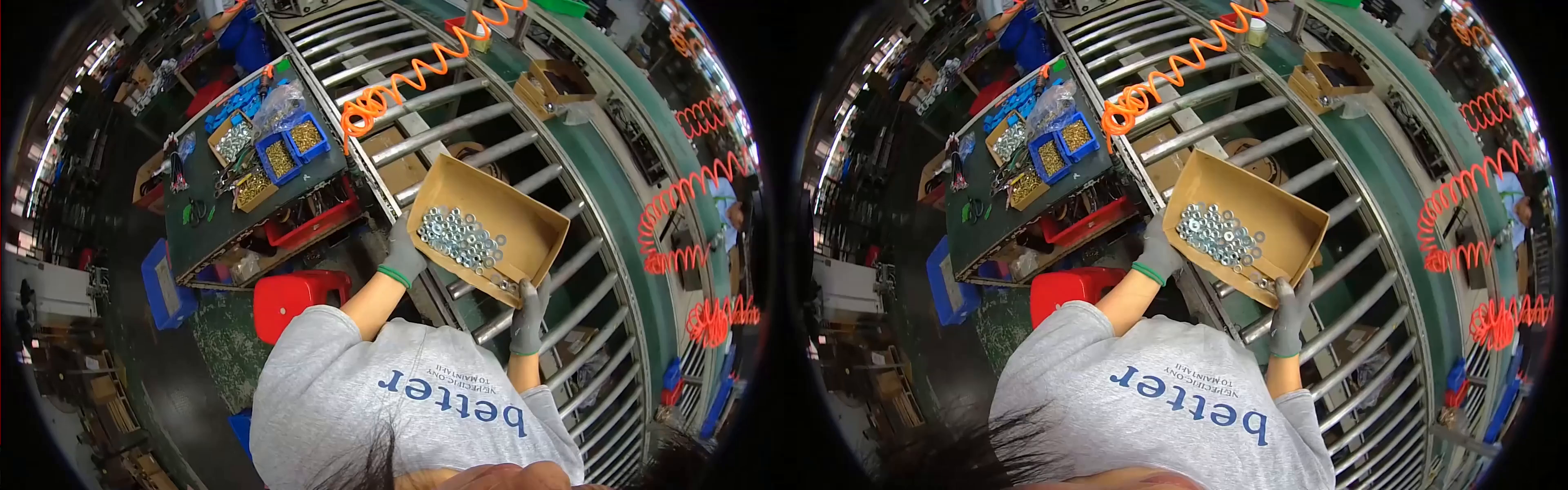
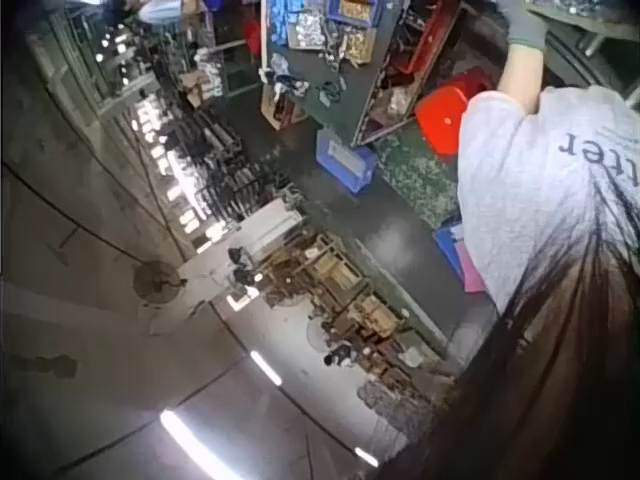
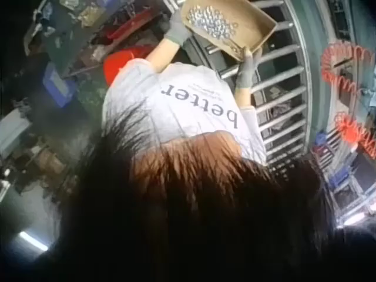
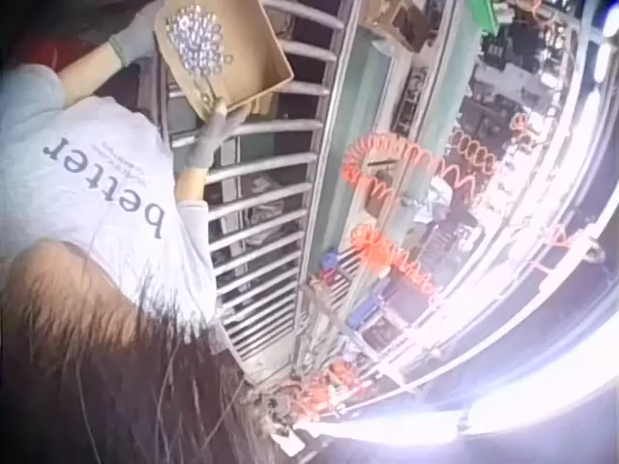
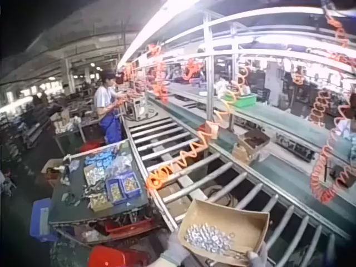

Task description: Collect parts from a conveyor and a storage bin, then use a power screwdriver to assemble components.

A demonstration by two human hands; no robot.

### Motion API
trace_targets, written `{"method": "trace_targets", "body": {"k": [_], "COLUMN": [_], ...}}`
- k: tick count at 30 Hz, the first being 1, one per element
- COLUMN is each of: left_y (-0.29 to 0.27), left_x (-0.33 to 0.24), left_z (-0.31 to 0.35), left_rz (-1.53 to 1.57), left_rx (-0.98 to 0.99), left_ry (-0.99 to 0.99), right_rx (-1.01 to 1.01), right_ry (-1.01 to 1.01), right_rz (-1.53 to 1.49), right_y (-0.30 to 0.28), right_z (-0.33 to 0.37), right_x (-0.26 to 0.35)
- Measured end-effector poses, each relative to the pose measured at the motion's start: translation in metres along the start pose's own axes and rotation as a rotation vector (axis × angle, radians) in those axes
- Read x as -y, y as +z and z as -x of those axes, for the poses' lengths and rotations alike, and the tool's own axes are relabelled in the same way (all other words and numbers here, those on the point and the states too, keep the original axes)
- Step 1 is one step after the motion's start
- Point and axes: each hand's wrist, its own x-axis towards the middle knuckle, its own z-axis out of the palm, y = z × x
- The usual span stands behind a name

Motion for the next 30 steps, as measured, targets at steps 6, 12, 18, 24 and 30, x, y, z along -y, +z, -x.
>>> {"method": "trace_targets", "body": {"k": [6,12,18,24,30], "left_y": [0.006,0.021,0.067,0.114,0.141], "left_x": [-0.001,0.004,0.003,0.012,-0.007], "left_z": [0.04,0.034,0.013,-0.063,-0.162], "left_rz": [-0.005,-0.082,-0.316,-0.394,-0.515], "left_rx": [0.169,0.133,0.058,0.129,0.137], "left_ry": [-0.044,-0.078,-0.143,-0.264,-0.321], "right_rx": [0.085,-0.01,-0.279,-0.512,-0.703], "right_ry": [0.053,0.147,0.339,0.252,0.116], "right_rz": [0.025,-0.024,-0.236,-0.392,-0.482], "right_y": [-0.008,-0.014,-0.02,-0.02,-0.013], "right_z": [0.02,0.017,-0.012,-0.066,-0.138], "right_x": [0.003,-0.005,-0.021,-0.016,0.001]}}
